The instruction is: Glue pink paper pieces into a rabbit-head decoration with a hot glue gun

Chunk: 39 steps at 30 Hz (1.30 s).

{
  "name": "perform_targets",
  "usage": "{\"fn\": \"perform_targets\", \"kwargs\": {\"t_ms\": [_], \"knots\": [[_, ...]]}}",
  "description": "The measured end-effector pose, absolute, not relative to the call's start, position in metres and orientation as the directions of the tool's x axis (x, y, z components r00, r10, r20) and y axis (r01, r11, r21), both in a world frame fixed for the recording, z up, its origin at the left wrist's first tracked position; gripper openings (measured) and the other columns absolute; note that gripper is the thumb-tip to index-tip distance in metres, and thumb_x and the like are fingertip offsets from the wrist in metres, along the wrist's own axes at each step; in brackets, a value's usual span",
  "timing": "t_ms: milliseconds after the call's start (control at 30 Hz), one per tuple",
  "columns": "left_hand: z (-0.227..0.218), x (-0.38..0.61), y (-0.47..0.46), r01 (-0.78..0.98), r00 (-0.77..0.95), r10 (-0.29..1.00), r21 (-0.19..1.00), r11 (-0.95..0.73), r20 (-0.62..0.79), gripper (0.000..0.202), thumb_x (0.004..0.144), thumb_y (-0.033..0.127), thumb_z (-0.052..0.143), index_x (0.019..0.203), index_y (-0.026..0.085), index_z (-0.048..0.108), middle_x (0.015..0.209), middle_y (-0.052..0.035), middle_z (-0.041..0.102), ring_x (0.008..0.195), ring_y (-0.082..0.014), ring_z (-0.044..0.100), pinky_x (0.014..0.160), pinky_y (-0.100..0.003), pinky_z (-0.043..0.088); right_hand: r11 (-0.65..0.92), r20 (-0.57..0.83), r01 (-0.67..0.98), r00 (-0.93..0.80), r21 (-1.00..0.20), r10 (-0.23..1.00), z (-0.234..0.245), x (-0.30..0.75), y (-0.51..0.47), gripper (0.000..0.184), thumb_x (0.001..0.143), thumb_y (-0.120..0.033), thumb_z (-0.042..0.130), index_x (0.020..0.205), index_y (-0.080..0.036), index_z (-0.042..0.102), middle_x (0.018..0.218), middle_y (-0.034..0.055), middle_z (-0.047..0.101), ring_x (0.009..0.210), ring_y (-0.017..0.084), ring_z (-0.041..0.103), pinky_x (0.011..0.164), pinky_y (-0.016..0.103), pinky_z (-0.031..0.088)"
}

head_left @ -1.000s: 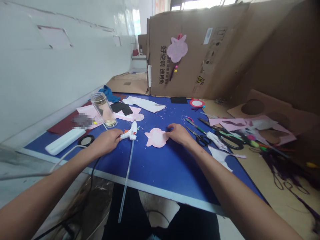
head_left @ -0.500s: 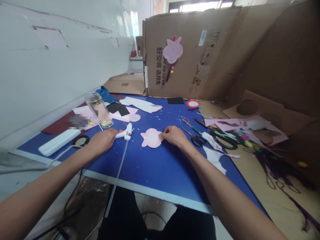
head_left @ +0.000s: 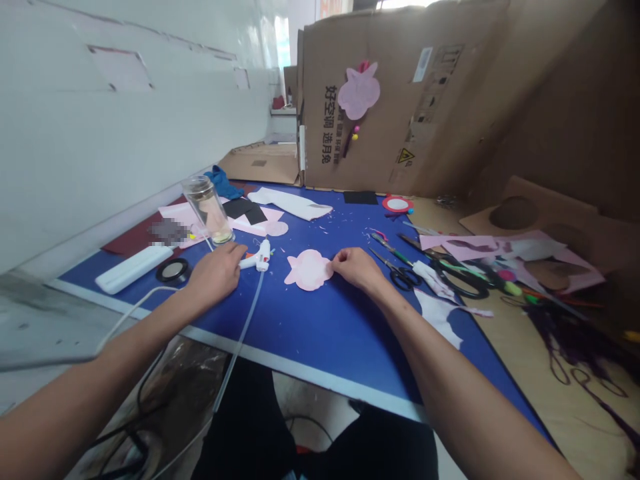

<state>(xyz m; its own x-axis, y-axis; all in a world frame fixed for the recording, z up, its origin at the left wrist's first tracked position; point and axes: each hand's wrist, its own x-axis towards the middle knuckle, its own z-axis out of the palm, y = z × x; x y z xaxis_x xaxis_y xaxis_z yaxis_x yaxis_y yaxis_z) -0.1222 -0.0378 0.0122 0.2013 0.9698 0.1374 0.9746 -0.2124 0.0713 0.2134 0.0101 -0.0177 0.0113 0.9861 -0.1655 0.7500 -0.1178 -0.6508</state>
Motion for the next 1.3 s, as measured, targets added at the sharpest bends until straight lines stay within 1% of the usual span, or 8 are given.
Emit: {"fn": "perform_targets", "kwargs": {"t_ms": [233, 433, 567, 633, 767, 900, 1100, 1300], "knots": [[0.006, -0.099, -0.047, 0.932, 0.314, 0.880, 0.058, -0.357, 0.356, 0.050, 0.100, 0.020, 0.050, 0.147, 0.014, 0.068, 0.163, -0.0227, 0.062, 0.150, -0.0404, 0.059, 0.128, -0.058, 0.047, -0.065, -0.071, 0.643, 0.016, -0.763, 0.997, -0.029, 0.220, 0.015, 0.008, 0.083, -0.019, 0.071, 0.078, -0.022, 0.076, 0.073, 0.0001, 0.074, 0.067, 0.016, 0.062, 0.063, 0.028, 0.038], [0.002, -0.059, -0.048, 0.819, 0.207, 0.903, 0.438, -0.370, 0.376, 0.043, 0.094, 0.024, 0.061, 0.135, 0.020, 0.074, 0.152, -0.0167, 0.071, 0.143, -0.0384, 0.066, 0.123, -0.060, 0.052, -0.032, 0.016, 0.493, 0.092, -0.869, 0.996, -0.036, 0.229, 0.024, 0.011, 0.081, -0.016, 0.067, 0.073, -0.023, 0.066, 0.061, -0.0019, 0.067, 0.059, 0.015, 0.060, 0.059, 0.027, 0.040], [0.004, -0.026, -0.050, 0.457, -0.031, 0.999, 0.889, -0.025, 0.044, 0.036, 0.089, 0.022, 0.072, 0.124, 0.019, 0.075, 0.128, -0.0147, 0.080, 0.110, -0.0312, 0.079, 0.106, -0.052, 0.063, -0.027, 0.038, 0.341, 0.182, -0.940, 0.983, -0.041, 0.235, 0.032, 0.008, 0.078, -0.019, 0.070, 0.083, -0.024, 0.065, 0.059, -0.0036, 0.065, 0.055, 0.016, 0.062, 0.055, 0.026, 0.044], [0.005, -0.010, -0.050, 0.176, -0.046, 0.983, 0.967, 0.183, -0.178, 0.030, 0.087, 0.020, 0.079, 0.117, 0.019, 0.075, 0.119, -0.0145, 0.082, 0.105, -0.0283, 0.080, 0.103, -0.047, 0.064, -0.016, 0.043, 0.251, 0.229, -0.968, 0.973, -0.041, 0.236, 0.034, 0.016, 0.078, -0.022, 0.072, 0.093, -0.023, 0.066, 0.062, -0.0038, 0.066, 0.054, 0.017, 0.064, 0.052, 0.026, 0.047], [0.002, 0.016, -0.045, -0.245, 0.077, 0.861, 0.828, 0.504, -0.502, 0.014, 0.094, 0.022, 0.080, 0.105, 0.016, 0.074, 0.110, -0.0207, 0.083, 0.098, -0.0276, 0.083, 0.096, -0.041, 0.067, 0.045, 0.067, 0.085, 0.283, -0.995, 0.957, -0.037, 0.236, 0.034, 0.033, 0.078, -0.031, 0.074, 0.109, -0.022, 0.066, 0.069, -0.0026, 0.069, 0.060, 0.019, 0.070, 0.054, 0.029, 0.054], [-0.004, 0.044, -0.024, -0.379, 0.143, 0.778, 0.693, 0.614, -0.611, 0.034, 0.100, 0.037, 0.080, 0.122, 0.013, 0.070, 0.112, -0.0242, 0.083, 0.099, -0.0338, 0.084, 0.084, -0.044, 0.070, 0.131, 0.118, -0.026, 0.289, -0.991, 0.950, -0.033, 0.235, 0.031, 0.046, 0.075, -0.041, 0.078, 0.115, -0.022, 0.066, 0.071, -0.0030, 0.069, 0.064, 0.021, 0.071, 0.061, 0.033, 0.059], [-0.007, 0.080, 0.024, -0.532, 0.051, 0.875, 0.728, 0.431, -0.481, 0.016, 0.110, 0.021, 0.058, 0.118, 0.017, 0.071, 0.104, -0.0164, 0.083, 0.093, -0.0234, 0.084, 0.084, -0.035, 0.069, 0.202, 0.164, -0.111, 0.283, -0.973, 0.945, -0.032, 0.235, 0.032, 0.055, 0.070, -0.044, 0.086, 0.117, -0.022, 0.067, 0.076, -0.0030, 0.073, 0.068, 0.019, 0.069, 0.068, 0.034, 0.059], [-0.003, 0.097, 0.064, -0.472, -0.052, 0.969, 0.861, 0.191, -0.243, 0.009, 0.095, 0.020, 0.080, 0.101, 0.019, 0.073, 0.094, -0.0069, 0.083, 0.075, -0.0158, 0.075, 0.077, -0.030, 0.065, 0.181, 0.106, -0.212, 0.323, -0.960, 0.940, -0.031, 0.251, 0.044, 0.059, 0.065, -0.044, 0.092, 0.115, -0.022, 0.070, 0.083, 0.0005, 0.078, 0.079, 0.022, 0.076, 0.070, 0.033, 0.061]]}}
